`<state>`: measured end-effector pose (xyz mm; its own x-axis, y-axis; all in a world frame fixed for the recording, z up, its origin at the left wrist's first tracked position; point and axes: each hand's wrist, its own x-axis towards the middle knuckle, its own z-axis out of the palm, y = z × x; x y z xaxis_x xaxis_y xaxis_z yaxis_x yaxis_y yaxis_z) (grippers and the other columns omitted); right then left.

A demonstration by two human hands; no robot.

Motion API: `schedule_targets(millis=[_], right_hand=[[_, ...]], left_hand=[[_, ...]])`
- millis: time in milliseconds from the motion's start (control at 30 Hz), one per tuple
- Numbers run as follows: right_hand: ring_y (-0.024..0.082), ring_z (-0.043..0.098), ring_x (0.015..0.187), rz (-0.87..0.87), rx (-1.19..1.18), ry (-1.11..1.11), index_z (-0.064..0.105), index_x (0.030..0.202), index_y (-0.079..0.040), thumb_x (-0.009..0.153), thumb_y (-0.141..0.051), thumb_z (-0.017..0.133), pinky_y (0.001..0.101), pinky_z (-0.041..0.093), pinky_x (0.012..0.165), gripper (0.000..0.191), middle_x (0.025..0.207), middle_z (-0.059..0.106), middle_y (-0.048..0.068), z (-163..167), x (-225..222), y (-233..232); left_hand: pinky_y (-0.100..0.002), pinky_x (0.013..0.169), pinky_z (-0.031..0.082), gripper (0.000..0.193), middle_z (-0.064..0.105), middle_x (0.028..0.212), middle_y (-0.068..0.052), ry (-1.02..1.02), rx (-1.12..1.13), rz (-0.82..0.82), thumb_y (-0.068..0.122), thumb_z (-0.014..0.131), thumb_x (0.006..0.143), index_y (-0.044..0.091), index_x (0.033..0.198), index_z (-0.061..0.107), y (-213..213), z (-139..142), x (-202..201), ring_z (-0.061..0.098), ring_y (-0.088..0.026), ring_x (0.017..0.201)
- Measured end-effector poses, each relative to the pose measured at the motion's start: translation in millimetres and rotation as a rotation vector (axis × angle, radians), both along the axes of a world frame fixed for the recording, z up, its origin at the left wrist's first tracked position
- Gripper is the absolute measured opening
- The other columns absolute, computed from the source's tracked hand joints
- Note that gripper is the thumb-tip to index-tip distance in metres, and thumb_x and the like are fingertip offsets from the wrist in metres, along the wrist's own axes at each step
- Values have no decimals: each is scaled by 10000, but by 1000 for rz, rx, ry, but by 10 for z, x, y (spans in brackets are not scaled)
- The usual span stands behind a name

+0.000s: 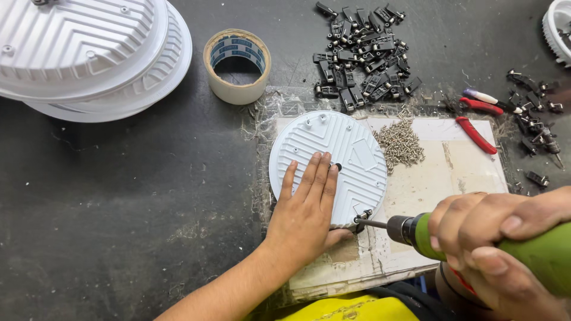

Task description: The person attaches black mounting brackets to the back of round white LED light fixture housings, picking brackets and screws from the workbench and driving the screws with a green electric screwdriver. They rotate the housing to reach each bracket, then place the finished fixture onto a stack of completed units.

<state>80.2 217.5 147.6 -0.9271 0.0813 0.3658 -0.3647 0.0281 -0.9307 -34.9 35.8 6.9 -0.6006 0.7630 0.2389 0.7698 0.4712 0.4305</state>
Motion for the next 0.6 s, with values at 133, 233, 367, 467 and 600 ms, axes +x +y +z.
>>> schedule_targets(millis=[133,233,367,467,600], right_hand=[[182,534,697,-22,-1,-4,412,1235,-119,974,-46,630,412,532,681,348,757,581,54,3,-31,-45],[192,538,678,-92,-34,21,412,1244,-108,992,-52,645,404,509,659,347,755,578,65,-9,-23,-106],[191,539,616,-99,-92,119,422,1215,-86,1007,-106,660,413,490,654,317,745,568,67,-139,-139,73],[181,536,621,-119,-148,193,433,1187,-66,1110,-185,647,364,476,644,256,809,542,61,-236,-98,292],[181,531,633,-147,-195,258,441,1188,-59,1142,-204,637,350,476,648,248,825,531,64,-194,63,545]], left_hand=[[-568,1223,83,1163,278,1611,-272,25,-8,1,674,723,706,-96,1498,358,5,-26,11,186,-366,1533],[-572,1228,83,1148,285,1607,-268,52,-17,-3,694,697,729,-92,1498,366,-6,-44,-4,185,-362,1536],[-592,1209,95,1097,305,1599,-262,109,29,-16,680,688,746,-81,1477,391,-52,-95,-63,191,-373,1523],[-551,1290,143,913,370,1598,-198,246,99,-76,584,689,901,-36,1519,430,10,-108,56,257,-348,1566],[-500,1237,274,808,541,1450,-257,19,208,-199,420,715,884,-85,1467,476,109,-45,543,449,-404,1406]])
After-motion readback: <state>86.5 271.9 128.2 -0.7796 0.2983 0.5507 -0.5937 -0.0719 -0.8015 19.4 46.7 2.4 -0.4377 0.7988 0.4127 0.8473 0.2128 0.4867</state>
